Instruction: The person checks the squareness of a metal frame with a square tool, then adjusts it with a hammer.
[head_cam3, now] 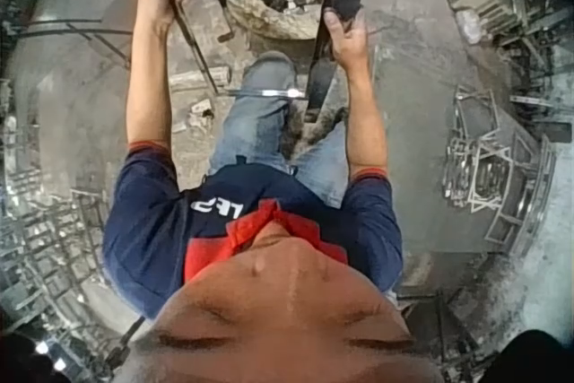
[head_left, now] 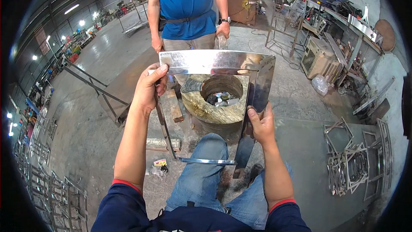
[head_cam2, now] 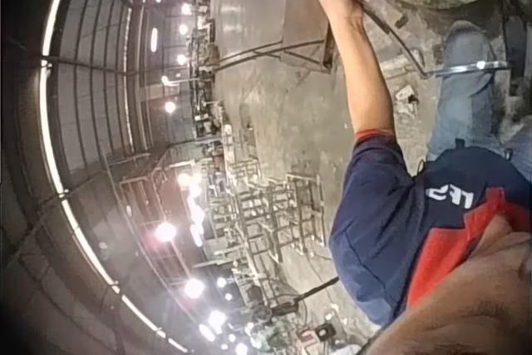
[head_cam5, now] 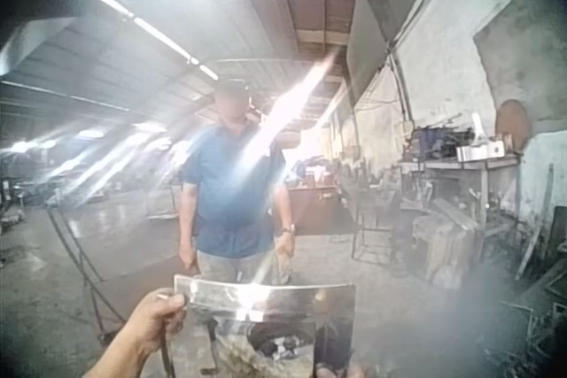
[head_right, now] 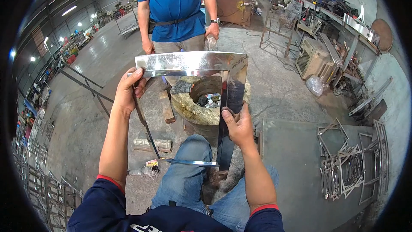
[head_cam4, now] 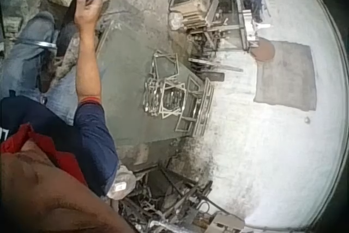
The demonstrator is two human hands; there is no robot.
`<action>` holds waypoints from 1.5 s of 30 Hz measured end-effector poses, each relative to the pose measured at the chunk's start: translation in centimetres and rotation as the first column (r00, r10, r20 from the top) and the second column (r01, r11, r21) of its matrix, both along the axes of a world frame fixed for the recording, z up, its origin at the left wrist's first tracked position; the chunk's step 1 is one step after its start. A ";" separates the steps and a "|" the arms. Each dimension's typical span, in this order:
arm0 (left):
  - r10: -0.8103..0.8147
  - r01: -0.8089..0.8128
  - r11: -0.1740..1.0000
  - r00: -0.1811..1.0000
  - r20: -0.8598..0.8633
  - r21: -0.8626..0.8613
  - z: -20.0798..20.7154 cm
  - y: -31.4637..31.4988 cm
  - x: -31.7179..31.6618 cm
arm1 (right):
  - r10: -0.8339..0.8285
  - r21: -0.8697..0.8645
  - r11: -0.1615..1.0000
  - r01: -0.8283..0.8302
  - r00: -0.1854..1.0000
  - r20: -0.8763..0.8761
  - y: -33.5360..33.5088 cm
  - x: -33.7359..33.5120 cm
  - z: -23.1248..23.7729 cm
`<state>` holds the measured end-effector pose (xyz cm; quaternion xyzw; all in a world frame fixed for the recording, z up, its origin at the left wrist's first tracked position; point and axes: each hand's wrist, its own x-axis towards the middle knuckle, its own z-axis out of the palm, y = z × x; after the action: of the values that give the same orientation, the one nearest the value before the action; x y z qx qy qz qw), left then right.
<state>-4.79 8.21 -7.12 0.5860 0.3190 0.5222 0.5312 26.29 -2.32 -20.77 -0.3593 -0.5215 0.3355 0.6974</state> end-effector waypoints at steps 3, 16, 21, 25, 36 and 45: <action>0.008 -0.008 1.000 1.000 -0.005 0.000 0.0 -0.1 -1.0 | 0.039 -0.054 0.998 -0.040 0.999 -0.011 0.0 -0.6 -1.1; -0.053 0.049 0.997 0.996 0.067 0.051 1.8 -6.7 -2.9 | -0.259 -0.081 0.962 0.261 0.965 0.039 -9.7 -3.9 -4.9; -0.076 0.069 0.995 0.992 0.098 0.078 -1.3 -6.6 -9.5 | -0.565 -0.181 0.789 0.587 0.809 0.160 -21.7 2.9 11.4; -0.256 0.227 0.959 0.952 0.170 0.171 2.2 -13.5 -6.7 | -0.639 -0.107 0.766 0.634 0.769 -0.019 -38.6 5.7 19.2; -0.287 0.259 0.952 0.942 0.174 0.165 0.2 -12.7 -1.5 | -0.435 -0.224 -0.839 0.496 -0.364 0.823 -70.2 -1.3 -10.1; -0.450 0.425 0.889 0.878 0.161 0.170 -2.8 -6.6 2.2 | -0.337 -0.310 -0.928 0.206 -0.114 0.935 -80.5 -2.8 -16.3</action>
<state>-2.62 1.61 -9.96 0.6217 0.0898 0.4630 0.6254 23.49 -82.80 -37.11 -0.8830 0.4231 -0.1060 0.1737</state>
